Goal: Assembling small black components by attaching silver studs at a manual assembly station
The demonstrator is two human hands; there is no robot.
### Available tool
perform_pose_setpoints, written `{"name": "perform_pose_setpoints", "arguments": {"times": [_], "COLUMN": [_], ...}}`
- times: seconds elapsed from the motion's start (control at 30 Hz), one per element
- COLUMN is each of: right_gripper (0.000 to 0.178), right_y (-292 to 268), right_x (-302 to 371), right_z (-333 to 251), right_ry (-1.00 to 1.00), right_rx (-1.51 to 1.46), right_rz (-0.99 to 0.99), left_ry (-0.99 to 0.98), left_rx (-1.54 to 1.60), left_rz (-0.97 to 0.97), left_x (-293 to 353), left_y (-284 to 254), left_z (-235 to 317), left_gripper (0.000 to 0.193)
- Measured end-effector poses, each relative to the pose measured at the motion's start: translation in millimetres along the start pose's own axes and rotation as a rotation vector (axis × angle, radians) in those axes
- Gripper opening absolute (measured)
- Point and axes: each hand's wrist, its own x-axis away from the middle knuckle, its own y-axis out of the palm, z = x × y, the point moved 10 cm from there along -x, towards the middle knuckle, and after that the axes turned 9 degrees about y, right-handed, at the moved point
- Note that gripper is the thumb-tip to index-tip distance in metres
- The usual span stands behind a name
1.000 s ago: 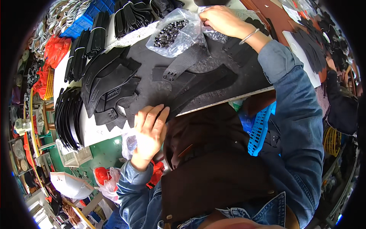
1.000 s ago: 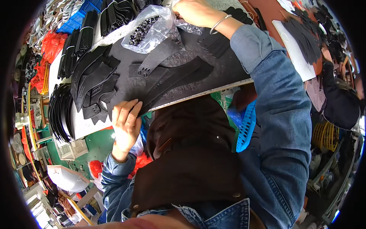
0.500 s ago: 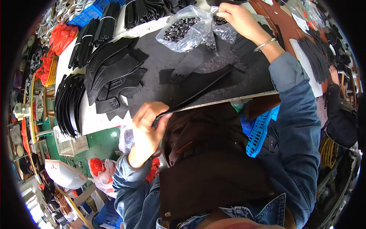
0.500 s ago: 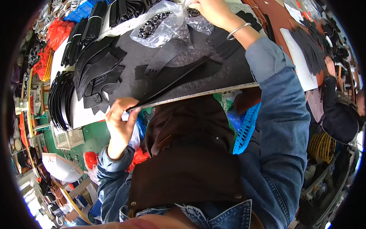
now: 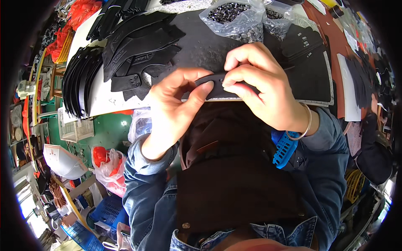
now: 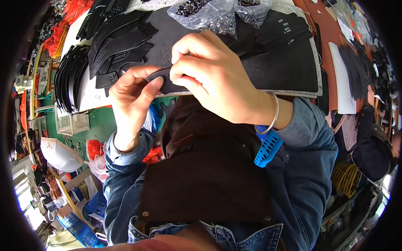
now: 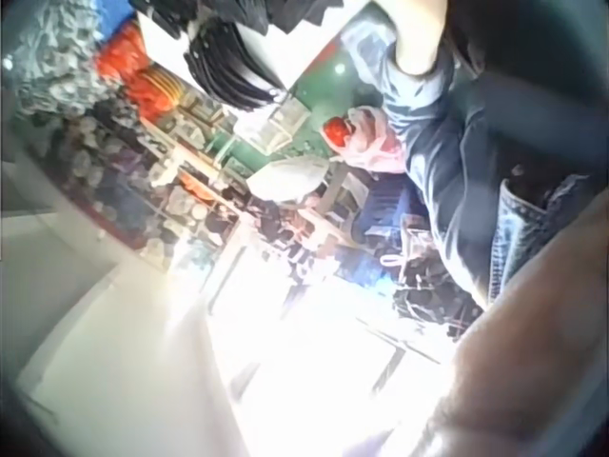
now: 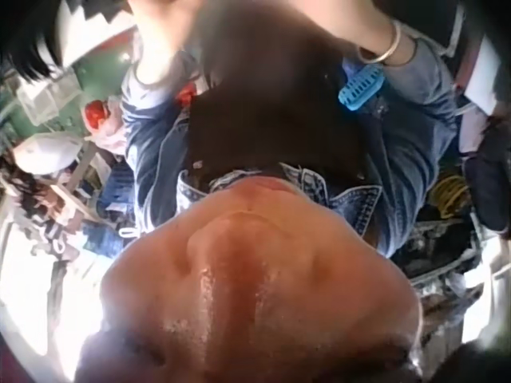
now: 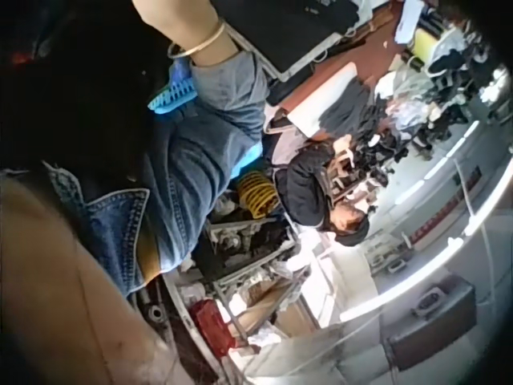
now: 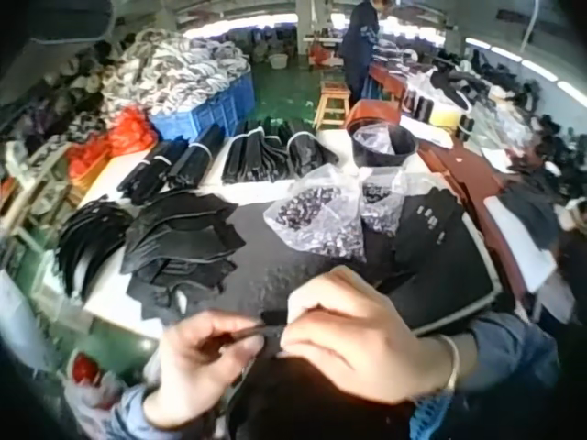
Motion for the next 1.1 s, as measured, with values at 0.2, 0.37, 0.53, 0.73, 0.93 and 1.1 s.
{"name": "perform_pose_setpoints", "arguments": {"times": [0.2,0.37,0.53,0.73,0.93,1.1], "right_gripper": [0.016,0.021,0.02,0.019,0.007,0.013], "right_y": [2.0,-2.8,-0.1,18.3,-5.0,28.9], "right_x": [-2.9,-2.9,2.1,-29.1,-90.6,-107.2], "right_z": [5.7,-8.0,-19.8,30.7,77.5,142.4], "right_ry": [-0.03,-0.133,-0.283,0.08,-0.216,-0.068], "right_rx": [-0.039,0.174,0.21,-0.092,0.843,1.029], "right_rz": [0.028,0.122,0.13,-0.218,0.047,-0.221], "left_ry": [0.218,0.103,0.098,0.235,0.432,0.494], "left_rx": [-0.193,-0.023,0.167,-0.154,-0.31,-0.374], "left_rz": [-0.026,0.03,-0.045,-0.047,-0.154,-0.192], "left_x": [1.9,1.8,3.0,3.4,7.3,10.8], "left_y": [2.1,2.3,6.5,-0.7,15.5,18.9], "left_z": [17.7,10.6,1.4,8.1,28.1,31.3], "left_gripper": [0.016,0.019,0.026,0.022,0.022,0.023]}}
